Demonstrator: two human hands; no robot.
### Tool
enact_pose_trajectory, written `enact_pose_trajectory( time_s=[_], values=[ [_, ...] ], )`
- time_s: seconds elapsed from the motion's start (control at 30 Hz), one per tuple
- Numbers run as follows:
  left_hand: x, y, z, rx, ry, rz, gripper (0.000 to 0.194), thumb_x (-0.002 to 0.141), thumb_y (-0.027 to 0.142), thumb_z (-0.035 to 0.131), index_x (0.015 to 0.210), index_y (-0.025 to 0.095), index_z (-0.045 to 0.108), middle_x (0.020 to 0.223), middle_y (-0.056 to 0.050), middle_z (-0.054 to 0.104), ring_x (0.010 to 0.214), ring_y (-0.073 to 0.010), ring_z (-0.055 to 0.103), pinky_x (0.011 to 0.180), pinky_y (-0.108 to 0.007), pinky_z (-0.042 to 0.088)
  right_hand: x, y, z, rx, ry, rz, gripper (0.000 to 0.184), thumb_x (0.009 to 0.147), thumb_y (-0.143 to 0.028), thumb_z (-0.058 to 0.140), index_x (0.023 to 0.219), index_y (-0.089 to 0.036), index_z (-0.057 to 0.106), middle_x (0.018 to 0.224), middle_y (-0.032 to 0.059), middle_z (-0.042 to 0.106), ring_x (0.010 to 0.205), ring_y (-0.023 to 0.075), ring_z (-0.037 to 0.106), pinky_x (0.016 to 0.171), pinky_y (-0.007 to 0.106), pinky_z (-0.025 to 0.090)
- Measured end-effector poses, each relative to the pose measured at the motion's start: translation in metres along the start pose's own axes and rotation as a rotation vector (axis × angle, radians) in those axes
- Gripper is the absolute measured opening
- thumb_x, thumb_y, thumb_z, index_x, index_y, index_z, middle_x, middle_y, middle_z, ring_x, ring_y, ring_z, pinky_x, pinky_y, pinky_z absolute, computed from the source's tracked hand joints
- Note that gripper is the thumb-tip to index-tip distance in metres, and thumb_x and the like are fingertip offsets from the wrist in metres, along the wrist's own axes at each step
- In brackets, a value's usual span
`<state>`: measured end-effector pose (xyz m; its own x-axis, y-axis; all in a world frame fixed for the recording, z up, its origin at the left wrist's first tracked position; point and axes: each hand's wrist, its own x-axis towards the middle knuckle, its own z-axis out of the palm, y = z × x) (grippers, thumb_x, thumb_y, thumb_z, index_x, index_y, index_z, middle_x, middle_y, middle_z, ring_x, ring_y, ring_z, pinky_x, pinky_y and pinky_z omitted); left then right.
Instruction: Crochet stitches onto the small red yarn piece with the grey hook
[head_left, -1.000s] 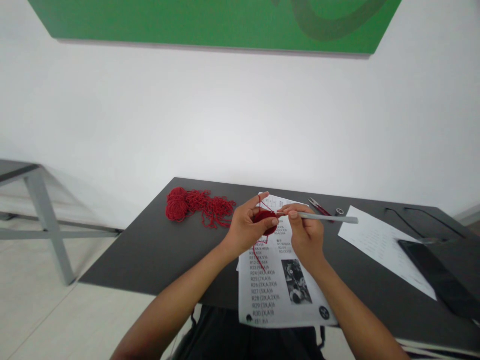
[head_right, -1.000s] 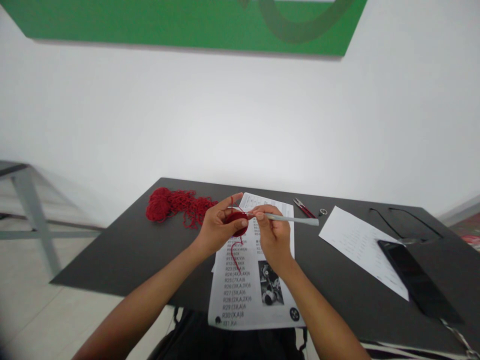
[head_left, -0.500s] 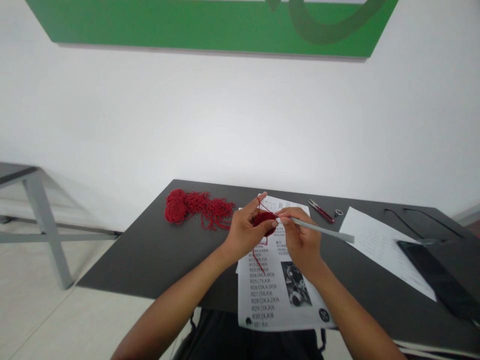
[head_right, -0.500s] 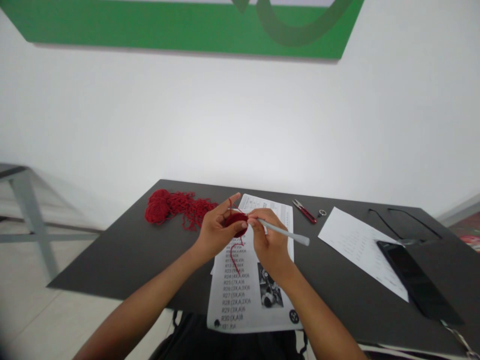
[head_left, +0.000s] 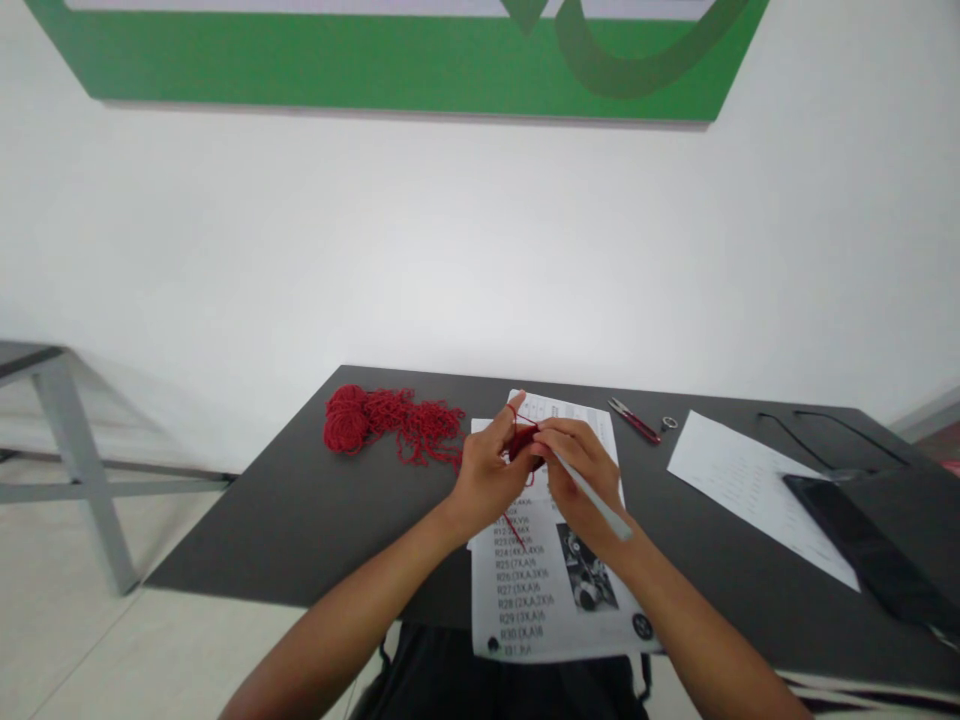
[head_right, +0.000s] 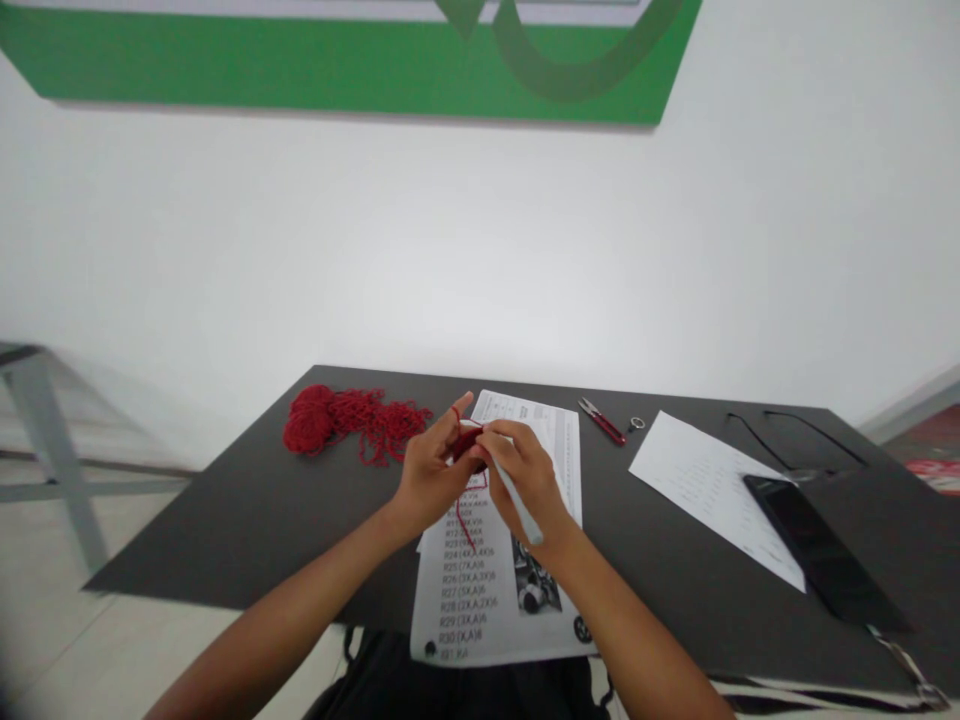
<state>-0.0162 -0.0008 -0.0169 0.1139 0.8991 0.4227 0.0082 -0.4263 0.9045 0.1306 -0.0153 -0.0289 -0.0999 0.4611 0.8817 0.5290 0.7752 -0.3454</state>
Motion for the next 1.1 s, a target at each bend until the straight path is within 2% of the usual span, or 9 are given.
enact_pose_trajectory(
  time_s=[0.13, 0.23, 0.4, 0.5, 0.6, 0.7, 0.9, 1.0, 1.1],
  values=[
    [-0.001, 0.004, 0.005, -0.527, -0.069, -0.303, 0.076, 0.07, 0.038, 0.088, 0.137, 0.015, 0.062, 0.083, -0.003, 0.073, 0.062, -0.0116, 0.063, 0.061, -0.024, 0.054, -0.003, -0.001, -0.001, 0.032, 0.112, -0.097, 0.032, 0.094, -0.012, 0.063, 0.12, -0.031, 0.068, 0.113, 0.0062, 0.071, 0.104, 0.0217, 0.071, 0.087, 0.039, 0.063],
    [0.001, 0.004, 0.002, -0.649, -0.132, -0.335, 0.076, 0.067, 0.044, 0.089, 0.133, 0.014, 0.066, 0.081, -0.003, 0.072, 0.059, -0.0101, 0.061, 0.059, -0.023, 0.051, 0.002, -0.003, -0.003, 0.158, 0.091, -0.007, 0.02, 0.098, -0.019, 0.061, 0.112, -0.029, 0.071, 0.108, 0.0053, 0.074, 0.098, 0.02, 0.073, 0.085, 0.038, 0.063],
    [0.013, 0.006, -0.012, -0.305, -0.032, -0.093, 0.073, 0.073, 0.037, 0.085, 0.138, 0.013, 0.061, 0.075, 0.001, 0.066, 0.065, -0.0108, 0.059, 0.064, -0.024, 0.049, 0.011, 0.002, -0.005, 0.257, 0.016, 0.019, 0.014, 0.1, -0.03, 0.058, 0.103, -0.028, 0.071, 0.105, 0.0045, 0.079, 0.1, 0.0234, 0.074, 0.095, 0.049, 0.057],
    [0.019, 0.008, -0.02, -0.025, 0.092, 0.076, 0.056, 0.08, 0.029, 0.078, 0.133, 0.015, 0.066, 0.075, 0.002, 0.065, 0.067, -0.012, 0.059, 0.07, -0.026, 0.051, 0.014, 0.003, -0.005, 0.151, -0.056, 0.021, 0.006, 0.095, -0.026, 0.065, 0.099, -0.029, 0.07, 0.107, 0.0029, 0.08, 0.101, 0.0241, 0.074, 0.099, 0.051, 0.054],
    [0.02, 0.006, -0.023, 0.149, 0.153, 0.153, 0.036, 0.082, 0.024, 0.072, 0.118, 0.018, 0.075, 0.08, 0.0, 0.069, 0.074, -0.0146, 0.063, 0.076, -0.028, 0.053, 0.014, -0.002, -0.004, 0.084, -0.126, 0.068, 0.005, 0.095, -0.025, 0.064, 0.097, -0.028, 0.068, 0.109, 0.0042, 0.08, 0.101, 0.0243, 0.074, 0.096, 0.049, 0.056],
    [0.018, 0.001, -0.02, 0.152, 0.179, 0.146, 0.034, 0.084, 0.023, 0.07, 0.117, 0.018, 0.075, 0.082, -0.001, 0.07, 0.074, -0.0144, 0.064, 0.075, -0.027, 0.053, 0.013, -0.009, -0.003, 0.092, -0.131, 0.144, 0.007, 0.097, -0.028, 0.059, 0.096, -0.027, 0.067, 0.113, 0.0053, 0.079, 0.103, 0.0243, 0.073, 0.096, 0.048, 0.056],
    [0.021, -0.004, -0.013, -0.057, 0.215, 0.022, 0.042, 0.081, 0.025, 0.071, 0.121, 0.014, 0.073, 0.076, 0.0, 0.07, 0.064, -0.0114, 0.061, 0.065, -0.025, 0.053, 0.007, -0.013, -0.003, 0.227, -0.101, 0.4, 0.02, 0.096, -0.043, 0.059, 0.104, -0.028, 0.07, 0.113, 0.0056, 0.077, 0.107, 0.0258, 0.071, 0.094, 0.043, 0.057],
    [0.021, -0.003, -0.011, -0.12, 0.22, -0.011, 0.045, 0.079, 0.028, 0.074, 0.121, 0.013, 0.073, 0.076, 0.0, 0.069, 0.062, -0.0107, 0.06, 0.061, -0.024, 0.051, 0.008, -0.009, -0.003, 0.486, -0.074, 0.571, 0.025, 0.096, -0.047, 0.058, 0.101, -0.025, 0.07, 0.106, 0.0065, 0.079, 0.094, 0.0246, 0.074, 0.084, 0.041, 0.06],
    [0.017, 0.0, -0.011, -0.038, 0.146, 0.031, 0.043, 0.079, 0.029, 0.075, 0.119, 0.014, 0.074, 0.074, 0.0, 0.07, 0.062, -0.0115, 0.061, 0.062, -0.024, 0.052, 0.015, -0.003, -0.001, 0.837, -0.034, 0.686, 0.028, 0.094, -0.049, 0.061, 0.087, -0.023, 0.067, 0.093, 0.0062, 0.08, 0.083, 0.0241, 0.075, 0.08, 0.044, 0.061]
  ],
)
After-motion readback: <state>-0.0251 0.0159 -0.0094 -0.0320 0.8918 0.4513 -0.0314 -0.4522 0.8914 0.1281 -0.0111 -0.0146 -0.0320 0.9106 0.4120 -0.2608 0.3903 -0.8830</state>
